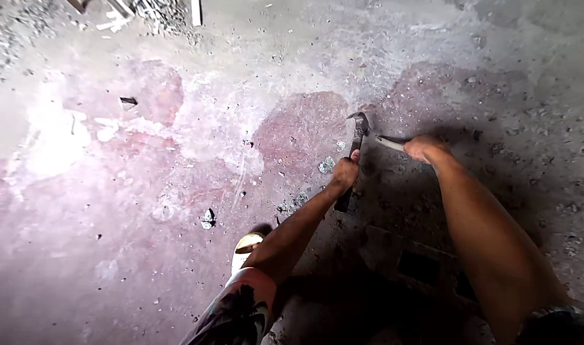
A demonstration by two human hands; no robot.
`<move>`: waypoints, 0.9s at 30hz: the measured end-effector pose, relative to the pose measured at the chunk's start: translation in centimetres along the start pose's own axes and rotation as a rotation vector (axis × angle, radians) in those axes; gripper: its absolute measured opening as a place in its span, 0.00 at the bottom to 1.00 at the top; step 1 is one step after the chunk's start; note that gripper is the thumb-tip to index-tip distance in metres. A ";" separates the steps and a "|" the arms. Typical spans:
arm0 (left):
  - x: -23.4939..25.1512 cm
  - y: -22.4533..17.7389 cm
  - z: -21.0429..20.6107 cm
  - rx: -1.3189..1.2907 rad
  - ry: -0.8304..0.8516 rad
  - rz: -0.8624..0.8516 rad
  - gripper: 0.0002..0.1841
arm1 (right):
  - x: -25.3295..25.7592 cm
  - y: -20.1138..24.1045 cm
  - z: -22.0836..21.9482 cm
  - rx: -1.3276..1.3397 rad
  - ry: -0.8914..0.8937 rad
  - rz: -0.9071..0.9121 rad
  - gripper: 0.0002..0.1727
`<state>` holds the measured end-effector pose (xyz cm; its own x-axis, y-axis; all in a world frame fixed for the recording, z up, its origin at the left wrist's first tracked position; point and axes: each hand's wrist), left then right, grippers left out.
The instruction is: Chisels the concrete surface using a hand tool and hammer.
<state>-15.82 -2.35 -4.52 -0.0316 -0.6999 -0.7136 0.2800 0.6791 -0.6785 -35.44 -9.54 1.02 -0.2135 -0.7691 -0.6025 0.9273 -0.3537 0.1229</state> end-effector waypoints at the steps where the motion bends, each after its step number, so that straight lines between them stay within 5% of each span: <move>1: -0.8 -0.2 0.6 -0.036 -0.034 -0.023 0.36 | 0.0 0.0 -0.1 0.005 0.002 -0.004 0.25; 6: -1.0 1.6 -2.1 -0.239 -0.263 -0.279 0.32 | -0.2 0.4 0.2 0.011 -0.007 -0.023 0.24; 11: 0.3 -0.4 1.2 -0.041 -0.037 0.017 0.36 | 0.0 0.7 0.0 0.004 -0.016 -0.013 0.25; 15: -2.5 -0.6 0.9 -0.388 -0.186 -0.134 0.31 | -1.0 0.9 -0.4 0.011 -0.011 -0.013 0.25; 17: -1.5 0.7 -1.5 -0.317 -0.244 -0.209 0.34 | -1.1 0.9 -0.3 0.017 0.002 -0.003 0.23; 22: -0.4 -0.4 -0.2 -0.170 -0.038 0.051 0.36 | -1.7 1.1 -0.3 0.052 -0.011 -0.003 0.23; 27: -1.5 1.7 -2.4 -0.324 -0.237 -0.179 0.33 | -1.9 1.0 -0.5 0.037 -0.001 0.003 0.23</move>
<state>-17.58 0.36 -5.03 0.1794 -0.8188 -0.5453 -0.0261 0.5501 -0.8347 -33.92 -8.21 1.86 -0.2105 -0.7708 -0.6013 0.9159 -0.3706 0.1544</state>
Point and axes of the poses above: each hand's wrist, its own x-axis towards the middle knuckle, its own z-axis out of the back of the hand, y = z × x, and after that the axes turned 5 degrees about z, right-handed
